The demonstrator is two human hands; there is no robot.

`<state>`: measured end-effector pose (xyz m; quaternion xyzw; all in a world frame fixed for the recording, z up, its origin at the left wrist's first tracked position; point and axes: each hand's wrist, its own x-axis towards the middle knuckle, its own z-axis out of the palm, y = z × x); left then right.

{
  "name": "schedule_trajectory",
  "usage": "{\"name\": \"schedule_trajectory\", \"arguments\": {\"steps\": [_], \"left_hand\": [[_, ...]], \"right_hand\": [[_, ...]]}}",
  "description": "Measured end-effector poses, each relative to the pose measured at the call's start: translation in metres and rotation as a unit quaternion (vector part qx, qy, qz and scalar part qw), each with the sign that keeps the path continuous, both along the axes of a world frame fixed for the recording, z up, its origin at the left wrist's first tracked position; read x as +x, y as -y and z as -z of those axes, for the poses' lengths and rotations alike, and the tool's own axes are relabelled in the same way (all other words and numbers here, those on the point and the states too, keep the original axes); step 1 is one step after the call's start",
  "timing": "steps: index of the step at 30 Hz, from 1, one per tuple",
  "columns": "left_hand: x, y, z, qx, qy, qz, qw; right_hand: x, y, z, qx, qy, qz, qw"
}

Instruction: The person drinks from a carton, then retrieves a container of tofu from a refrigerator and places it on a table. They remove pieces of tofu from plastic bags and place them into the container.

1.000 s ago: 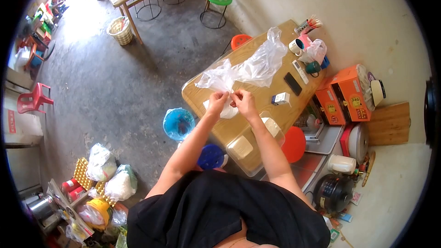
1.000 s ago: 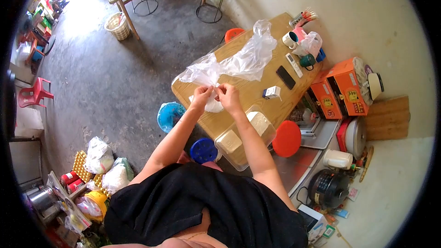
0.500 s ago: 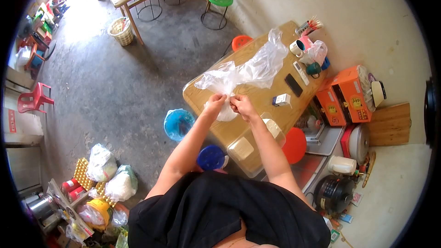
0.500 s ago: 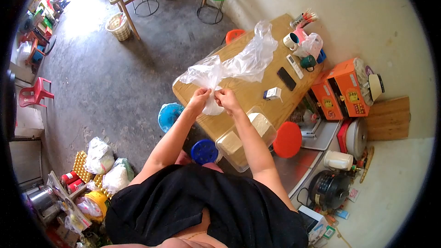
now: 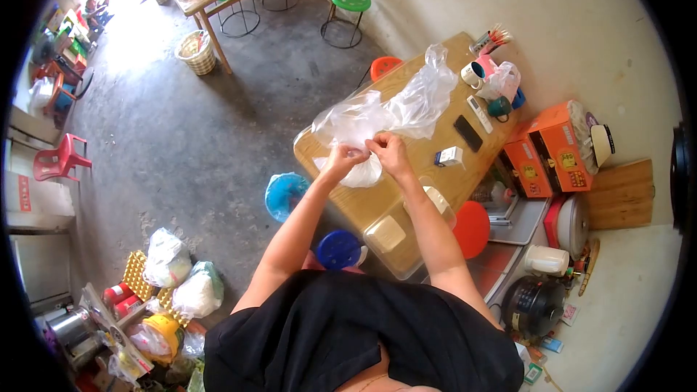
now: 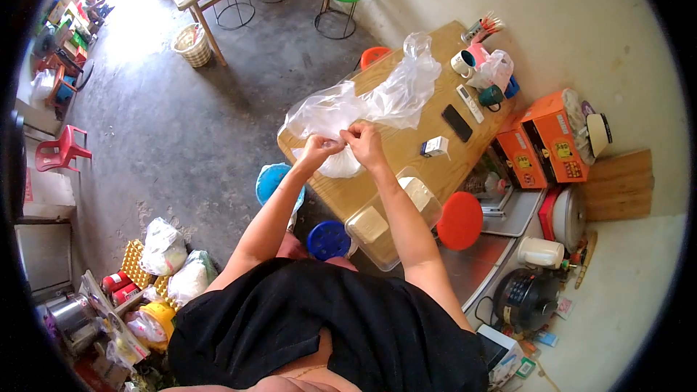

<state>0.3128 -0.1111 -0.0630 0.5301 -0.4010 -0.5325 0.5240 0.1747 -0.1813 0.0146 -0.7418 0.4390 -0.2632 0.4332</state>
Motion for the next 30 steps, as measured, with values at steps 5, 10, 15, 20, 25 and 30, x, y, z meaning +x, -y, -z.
{"name": "schedule_trajectory", "arguments": {"steps": [5,10,15,20,25,30], "left_hand": [[-0.003,-0.004,-0.005,0.009,-0.063,-0.069,0.996],[0.01,-0.005,0.006,0.051,-0.218,-0.126,0.966],[0.036,-0.004,0.013,-0.014,-0.157,-0.203,0.966],[0.07,-0.03,0.0,-0.024,-0.046,-0.216,0.975],[0.086,-0.05,0.006,-0.06,-0.072,-0.27,0.958],[0.135,-0.096,0.039,-0.008,-0.072,-0.348,0.935]], "right_hand": [[-0.006,-0.003,0.01,-0.014,-0.041,0.033,0.998],[-0.014,-0.006,0.013,-0.115,-0.004,0.102,0.988],[-0.023,-0.002,0.002,-0.115,0.002,0.145,0.983],[-0.035,-0.007,-0.004,-0.15,0.012,0.183,0.972],[-0.043,-0.005,0.014,-0.168,0.035,0.226,0.959],[-0.076,0.013,0.05,-0.228,0.017,0.238,0.944]]}}
